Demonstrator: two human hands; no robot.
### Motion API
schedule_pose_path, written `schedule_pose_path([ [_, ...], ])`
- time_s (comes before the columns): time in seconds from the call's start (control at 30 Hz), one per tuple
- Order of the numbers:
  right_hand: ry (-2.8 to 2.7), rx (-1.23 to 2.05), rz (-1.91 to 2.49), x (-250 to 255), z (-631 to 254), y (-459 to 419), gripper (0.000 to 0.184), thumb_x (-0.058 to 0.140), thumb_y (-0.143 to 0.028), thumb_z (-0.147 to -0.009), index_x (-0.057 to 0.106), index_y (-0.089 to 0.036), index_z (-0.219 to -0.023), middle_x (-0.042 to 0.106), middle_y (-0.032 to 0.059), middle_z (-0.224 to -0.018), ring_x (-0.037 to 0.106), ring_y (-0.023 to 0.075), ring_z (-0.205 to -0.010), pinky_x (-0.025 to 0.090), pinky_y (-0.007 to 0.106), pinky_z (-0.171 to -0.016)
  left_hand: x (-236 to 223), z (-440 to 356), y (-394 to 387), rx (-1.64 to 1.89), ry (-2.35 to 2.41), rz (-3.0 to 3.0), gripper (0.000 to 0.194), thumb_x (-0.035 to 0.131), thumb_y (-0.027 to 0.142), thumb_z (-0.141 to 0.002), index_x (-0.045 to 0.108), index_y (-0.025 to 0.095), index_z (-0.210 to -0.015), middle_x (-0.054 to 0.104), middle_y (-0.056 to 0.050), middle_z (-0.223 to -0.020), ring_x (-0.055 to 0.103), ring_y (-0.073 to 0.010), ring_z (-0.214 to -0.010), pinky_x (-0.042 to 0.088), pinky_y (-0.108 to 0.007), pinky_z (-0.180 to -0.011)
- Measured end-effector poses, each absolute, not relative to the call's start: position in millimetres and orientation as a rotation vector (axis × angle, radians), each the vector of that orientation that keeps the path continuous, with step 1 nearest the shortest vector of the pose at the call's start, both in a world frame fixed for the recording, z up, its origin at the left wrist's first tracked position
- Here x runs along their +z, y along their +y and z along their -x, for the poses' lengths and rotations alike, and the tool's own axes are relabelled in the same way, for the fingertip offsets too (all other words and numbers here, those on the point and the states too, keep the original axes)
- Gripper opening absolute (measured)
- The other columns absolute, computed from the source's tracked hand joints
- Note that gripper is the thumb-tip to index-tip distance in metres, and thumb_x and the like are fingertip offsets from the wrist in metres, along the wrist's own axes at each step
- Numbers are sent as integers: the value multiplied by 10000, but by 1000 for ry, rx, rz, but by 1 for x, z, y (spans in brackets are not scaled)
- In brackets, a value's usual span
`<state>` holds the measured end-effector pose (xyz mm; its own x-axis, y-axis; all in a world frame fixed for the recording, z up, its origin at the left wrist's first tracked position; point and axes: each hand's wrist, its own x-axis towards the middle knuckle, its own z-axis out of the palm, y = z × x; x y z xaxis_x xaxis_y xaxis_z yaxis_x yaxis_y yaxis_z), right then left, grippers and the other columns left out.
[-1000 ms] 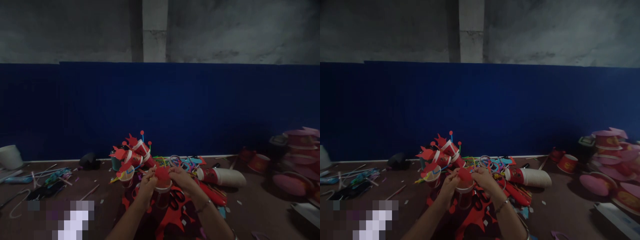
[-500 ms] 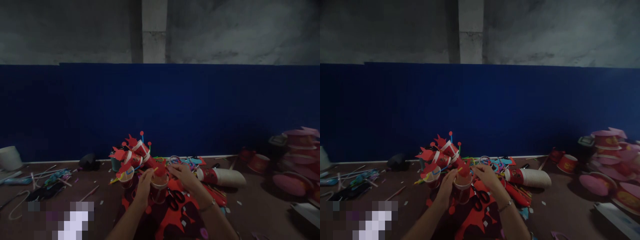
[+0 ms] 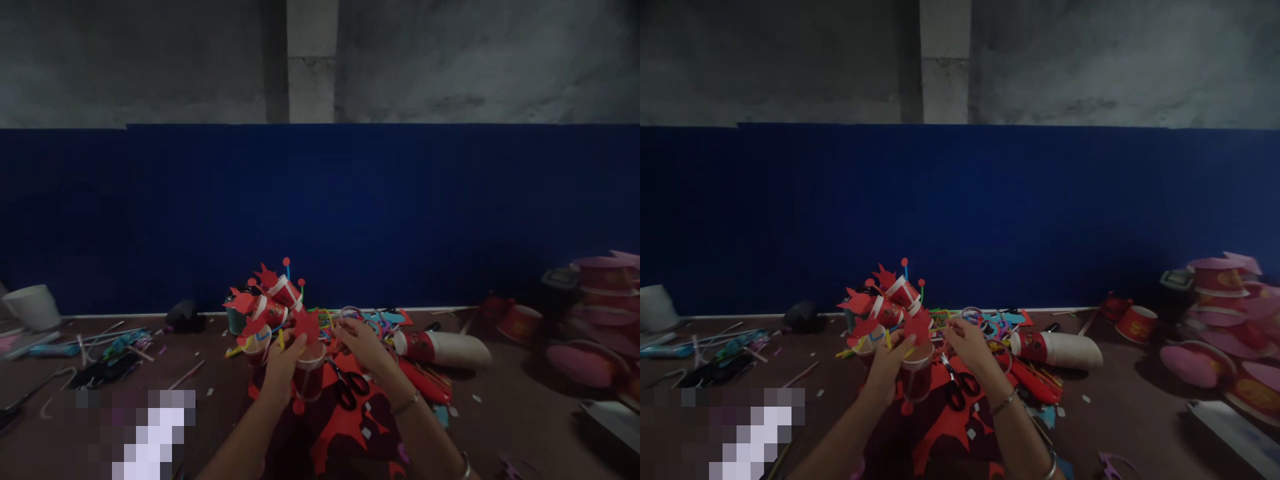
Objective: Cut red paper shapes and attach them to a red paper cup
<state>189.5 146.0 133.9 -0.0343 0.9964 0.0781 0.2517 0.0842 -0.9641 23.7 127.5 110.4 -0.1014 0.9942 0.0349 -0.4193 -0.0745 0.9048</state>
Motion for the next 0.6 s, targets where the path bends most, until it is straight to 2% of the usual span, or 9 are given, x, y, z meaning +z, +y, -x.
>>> schedule_pose_path([
  [0.1, -1551, 923, 1417, 134, -185, 144, 250, 427, -217, -756, 629, -153, -888, 663, 46, -738, 582, 138, -544, 440, 241, -515, 121, -5, 119, 1575, 957, -800, 355, 771, 339, -549, 641, 131, -806, 706, -48, -710, 659, -197, -637, 491, -288, -623],
  [0.2, -2040, 687, 1557, 131, -175, 133, 229, 463, -142, -709, 686, -144, -763, 694, 67, -731, 616, 164, -667, 418, 234, -587, 132, 12, 107, 1589, 992, -708, 317, 775, 278, -533, 625, 150, -781, 702, -18, -668, 656, -180, -570, 492, -267, -565],
  [0.33, -2404, 617, 1598, 122, -151, 110, 180, 562, -113, -610, 719, -146, -692, 708, 69, -670, 625, 188, -632, 346, 229, -507, 134, 23, 92, 1546, 1051, -600, 265, 748, 214, -538, 616, 171, -764, 676, 15, -573, 643, -177, -511, 487, -259, -514],
  [0.47, -2568, 264, 1648, 106, -127, 96, 206, 548, -174, -695, 723, -135, -798, 727, 125, -810, 650, 228, -711, 348, 250, -512, 117, 26, 83, 1490, 1137, -530, 210, 696, 232, -593, 605, 176, -774, 677, 7, -572, 626, -176, -474, 475, -264, -472],
  [0.53, -2606, 212, 1663, 98, -117, 93, 191, 539, -157, -710, 722, -113, -743, 722, 158, -763, 652, 251, -685, 350, 269, -506, 107, 27, 80, 1459, 1147, -538, 161, 670, 235, -606, 591, 174, -732, 656, 22, -542, 602, -154, -450, 462, -248, -463],
  [0.6, -2624, 200, 1643, 93, -110, 91, 208, 510, -126, -731, 719, -125, -725, 721, 152, -741, 652, 254, -681, 360, 279, -517, 99, 28, 79, 1420, 1144, -536, 162, 663, 243, -599, 580, 176, -721, 646, 33, -537, 597, -147, -454, 449, -237, -461],
])
